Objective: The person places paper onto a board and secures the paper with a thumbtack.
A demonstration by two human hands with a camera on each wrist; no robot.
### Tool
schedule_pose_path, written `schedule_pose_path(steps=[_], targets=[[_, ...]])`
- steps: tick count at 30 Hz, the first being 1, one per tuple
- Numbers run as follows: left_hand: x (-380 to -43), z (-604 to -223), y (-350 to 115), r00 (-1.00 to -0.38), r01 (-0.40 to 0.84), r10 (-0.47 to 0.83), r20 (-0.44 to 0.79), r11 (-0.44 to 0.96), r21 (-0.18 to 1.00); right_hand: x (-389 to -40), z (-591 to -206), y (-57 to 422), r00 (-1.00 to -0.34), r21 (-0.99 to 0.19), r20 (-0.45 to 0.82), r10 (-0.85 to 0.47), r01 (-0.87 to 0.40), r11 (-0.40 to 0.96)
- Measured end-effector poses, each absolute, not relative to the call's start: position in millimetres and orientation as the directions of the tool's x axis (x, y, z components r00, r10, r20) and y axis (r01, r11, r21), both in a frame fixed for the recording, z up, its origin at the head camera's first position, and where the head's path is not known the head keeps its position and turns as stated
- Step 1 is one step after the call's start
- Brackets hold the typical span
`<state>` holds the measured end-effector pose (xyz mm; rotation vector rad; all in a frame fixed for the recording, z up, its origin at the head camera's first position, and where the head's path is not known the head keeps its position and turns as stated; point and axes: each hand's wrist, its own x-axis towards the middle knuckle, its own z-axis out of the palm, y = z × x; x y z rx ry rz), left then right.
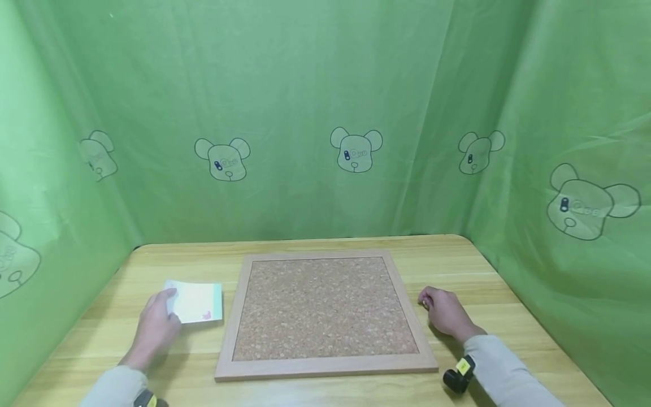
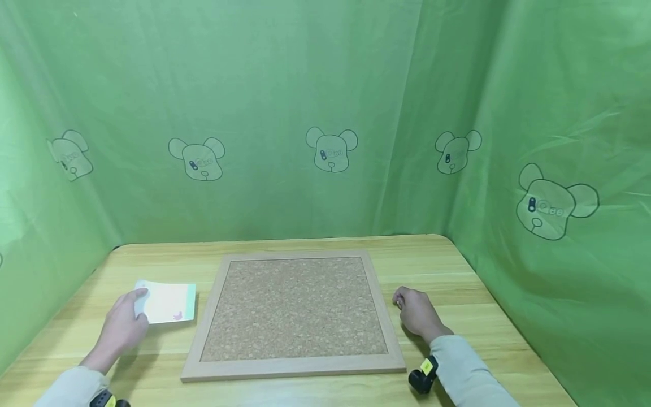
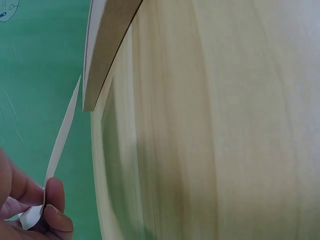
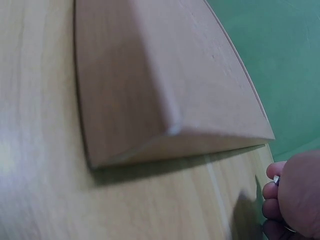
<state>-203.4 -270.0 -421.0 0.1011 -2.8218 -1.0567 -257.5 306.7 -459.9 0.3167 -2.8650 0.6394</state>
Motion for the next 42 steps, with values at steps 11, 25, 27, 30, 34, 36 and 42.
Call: schedule_pose_path(steps=[11, 25, 27, 30, 34, 36, 42], targets=[[-205, -415, -266, -0.99, -0.045, -0.124, 0.071, 0.742, 0.668, -259, -459, 303, -0.96, -0.397, 0.231, -0.155, -0.239, 0.886], [-205, -412, -262, -0.992, -0.033, -0.109, 0.069, 0.732, 0.681, -257, -456, 298, -0.97, -0.426, 0.203, -0.136, -0.213, 0.879], [-204, -413, -262, -0.992, -0.037, -0.111, 0.065, 0.729, 0.683, -257, -456, 298, -0.97, -0.427, 0.202, -0.135, -0.211, 0.879], [-205, -413, -261, -0.992, -0.038, -0.112, 0.064, 0.727, 0.685, -257, -456, 298, -0.97, -0.426, 0.205, -0.133, -0.211, 0.88], [-206, -413, -259, -0.992, -0.028, -0.106, 0.072, 0.726, 0.687, -258, -457, 298, -0.969, -0.428, 0.212, -0.13, -0.212, 0.879], [-206, -413, -258, -0.992, -0.025, -0.103, 0.073, 0.724, 0.689, -258, -457, 297, -0.969, -0.433, 0.211, -0.129, -0.211, 0.876], [-207, -414, -256, -0.991, -0.017, -0.101, 0.082, 0.725, 0.688, -258, -456, 296, -0.967, -0.439, 0.216, -0.134, -0.219, 0.871]])
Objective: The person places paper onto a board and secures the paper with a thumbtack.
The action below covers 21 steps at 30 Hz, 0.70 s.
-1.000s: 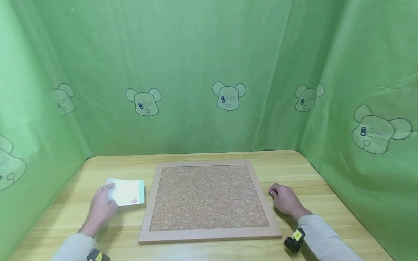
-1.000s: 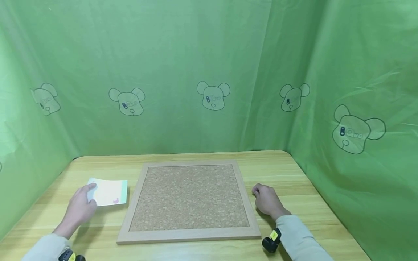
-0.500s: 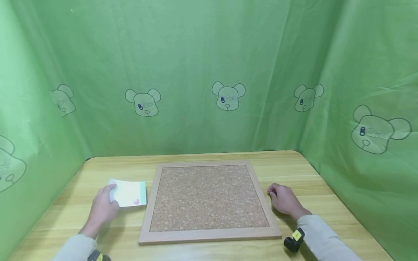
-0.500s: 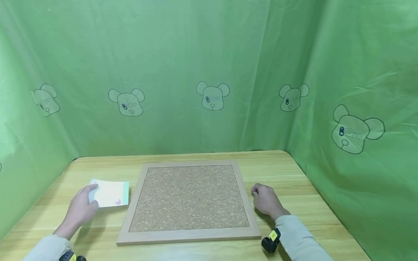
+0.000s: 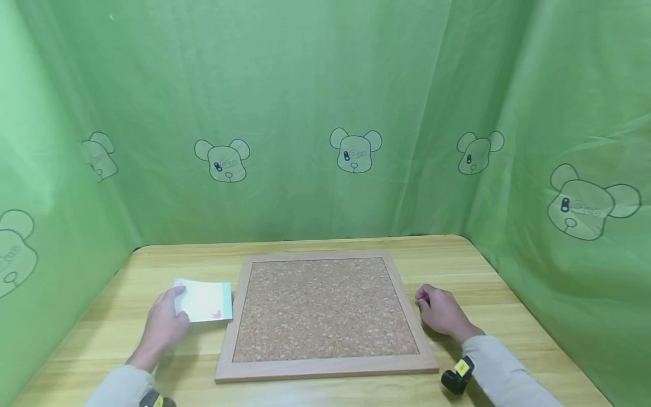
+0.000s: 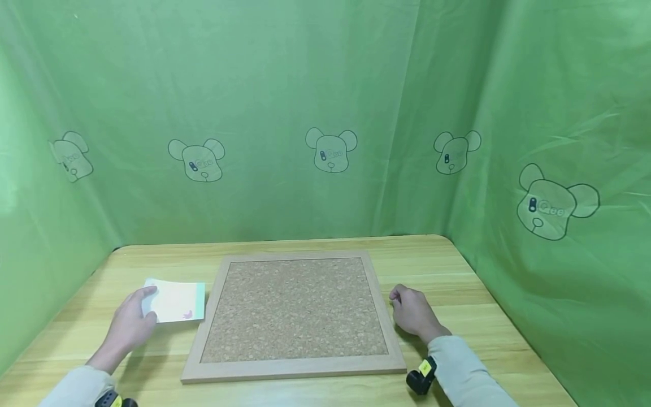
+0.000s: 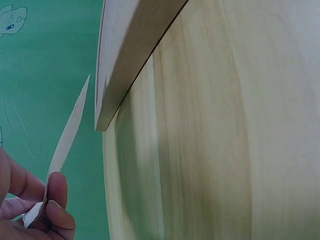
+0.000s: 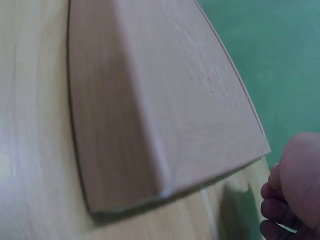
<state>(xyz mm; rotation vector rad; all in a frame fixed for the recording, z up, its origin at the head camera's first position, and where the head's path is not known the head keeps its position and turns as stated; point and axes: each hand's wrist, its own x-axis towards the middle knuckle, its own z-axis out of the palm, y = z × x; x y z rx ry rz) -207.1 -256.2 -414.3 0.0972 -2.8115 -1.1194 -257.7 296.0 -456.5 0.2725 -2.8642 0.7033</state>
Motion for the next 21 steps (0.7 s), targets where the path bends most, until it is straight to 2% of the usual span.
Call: schedule_pose_path(steps=[21], targets=[[-208.9, -414.2, -247.9, -0.992, 0.009, -0.081, 0.096, 0.718, 0.696, -257.1, -454.6, 288.4, -0.96, -0.438, 0.241, -0.142, -0.238, 0.867]])
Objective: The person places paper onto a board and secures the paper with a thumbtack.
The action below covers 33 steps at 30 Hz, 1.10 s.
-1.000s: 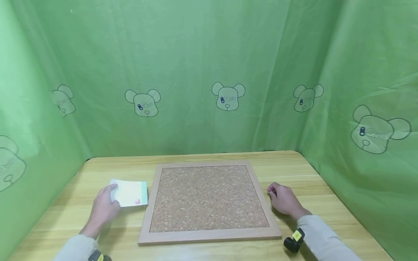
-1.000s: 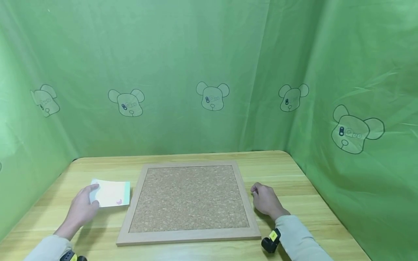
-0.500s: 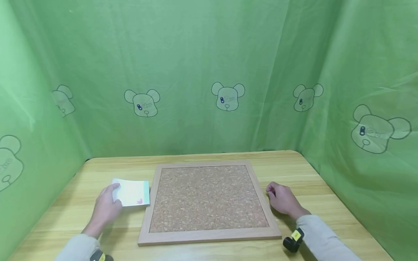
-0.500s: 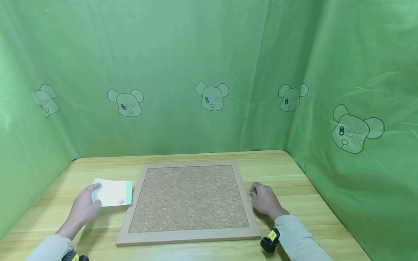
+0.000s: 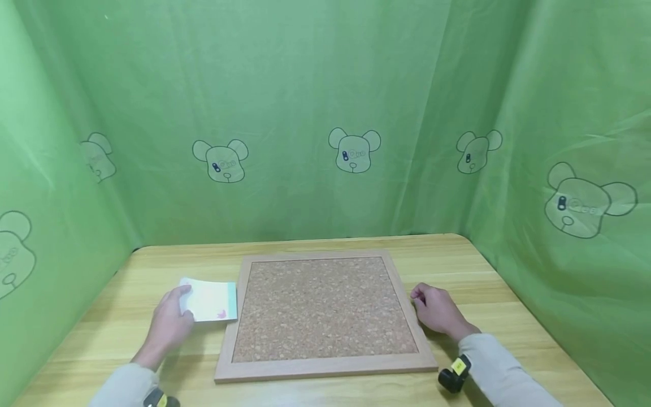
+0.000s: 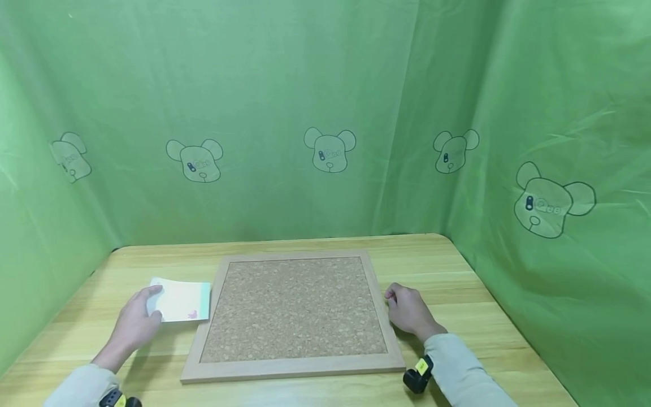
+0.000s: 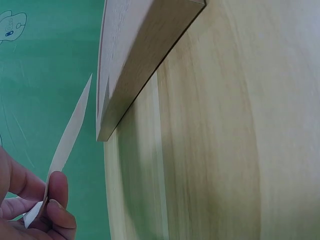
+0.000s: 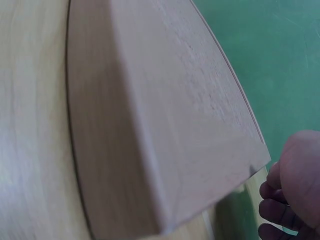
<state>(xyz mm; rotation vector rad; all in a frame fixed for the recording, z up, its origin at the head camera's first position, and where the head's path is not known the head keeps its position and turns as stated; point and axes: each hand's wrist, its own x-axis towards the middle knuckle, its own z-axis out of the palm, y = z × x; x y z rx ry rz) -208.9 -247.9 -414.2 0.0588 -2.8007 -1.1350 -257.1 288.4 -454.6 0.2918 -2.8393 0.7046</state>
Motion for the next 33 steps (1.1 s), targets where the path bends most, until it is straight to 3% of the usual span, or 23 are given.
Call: schedule_pose_path(steps=[6, 33], targets=[[-208.0, -415.1, -247.6, -0.993, 0.004, -0.078, 0.089, 0.731, 0.682, -256.4, -452.6, 287.6, -0.967, -0.449, 0.205, -0.153, -0.232, 0.863], [-208.0, -414.5, -245.6, -0.993, 0.009, -0.077, 0.093, 0.722, 0.692, -255.8, -452.6, 285.9, -0.954, -0.453, 0.26, -0.148, -0.256, 0.854]])
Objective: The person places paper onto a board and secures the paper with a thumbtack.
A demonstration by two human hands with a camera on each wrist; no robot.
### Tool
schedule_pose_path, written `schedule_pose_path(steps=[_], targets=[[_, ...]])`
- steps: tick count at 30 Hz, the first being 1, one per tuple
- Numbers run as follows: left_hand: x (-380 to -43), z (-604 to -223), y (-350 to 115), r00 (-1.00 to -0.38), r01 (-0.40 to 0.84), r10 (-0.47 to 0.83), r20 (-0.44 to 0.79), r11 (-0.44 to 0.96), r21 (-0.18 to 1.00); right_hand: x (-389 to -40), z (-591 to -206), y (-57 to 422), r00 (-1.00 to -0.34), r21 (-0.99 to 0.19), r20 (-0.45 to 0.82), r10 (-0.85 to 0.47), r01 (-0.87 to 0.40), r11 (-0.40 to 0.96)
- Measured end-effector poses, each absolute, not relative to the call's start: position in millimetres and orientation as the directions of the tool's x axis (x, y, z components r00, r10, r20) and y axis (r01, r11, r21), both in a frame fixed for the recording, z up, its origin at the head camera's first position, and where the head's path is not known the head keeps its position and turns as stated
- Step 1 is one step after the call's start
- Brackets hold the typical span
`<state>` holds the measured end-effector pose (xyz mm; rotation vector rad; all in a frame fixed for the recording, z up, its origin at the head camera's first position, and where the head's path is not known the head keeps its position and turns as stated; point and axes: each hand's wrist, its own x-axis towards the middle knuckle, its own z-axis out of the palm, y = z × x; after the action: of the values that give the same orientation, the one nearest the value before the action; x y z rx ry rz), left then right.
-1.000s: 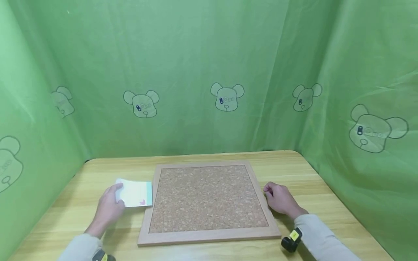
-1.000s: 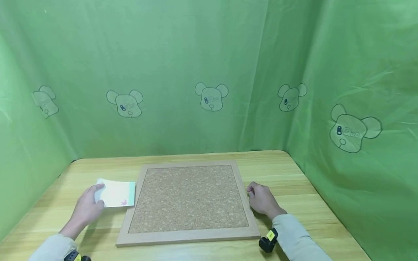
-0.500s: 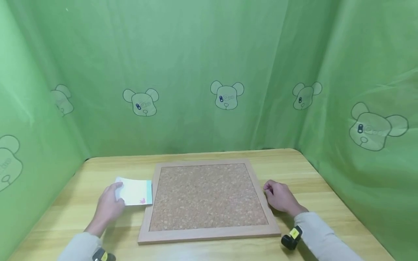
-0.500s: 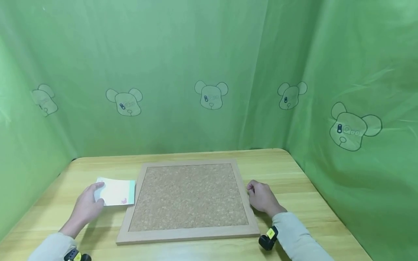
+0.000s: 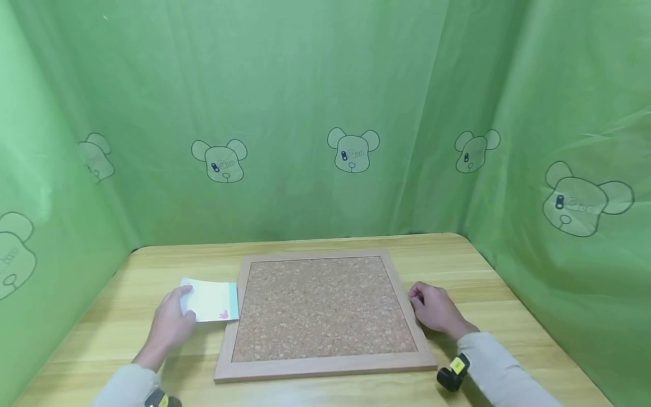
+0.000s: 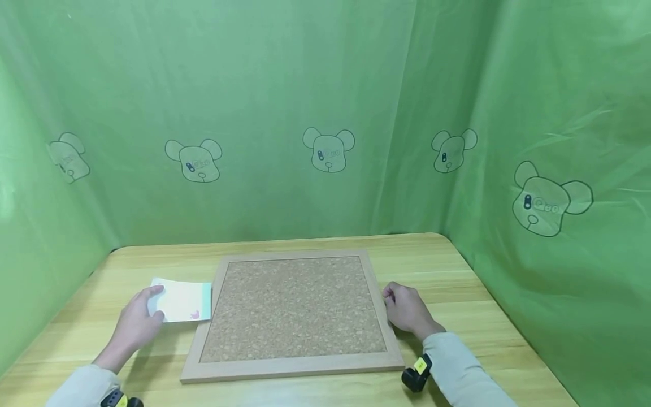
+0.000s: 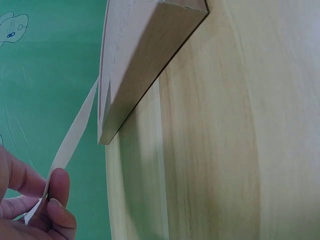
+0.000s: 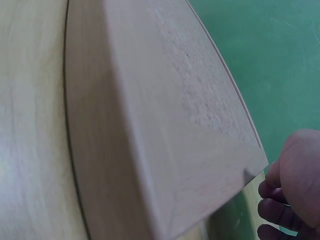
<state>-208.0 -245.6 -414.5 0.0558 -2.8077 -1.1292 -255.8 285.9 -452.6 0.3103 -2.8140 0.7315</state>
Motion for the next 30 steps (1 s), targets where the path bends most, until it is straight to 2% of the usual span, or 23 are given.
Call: schedule_pose_path(steps=[30], targets=[[-213, -414, -235, -0.994, 0.012, -0.067, 0.089, 0.727, 0.687, -258, -451, 280, -0.954, -0.46, 0.252, -0.162, -0.265, 0.848]])
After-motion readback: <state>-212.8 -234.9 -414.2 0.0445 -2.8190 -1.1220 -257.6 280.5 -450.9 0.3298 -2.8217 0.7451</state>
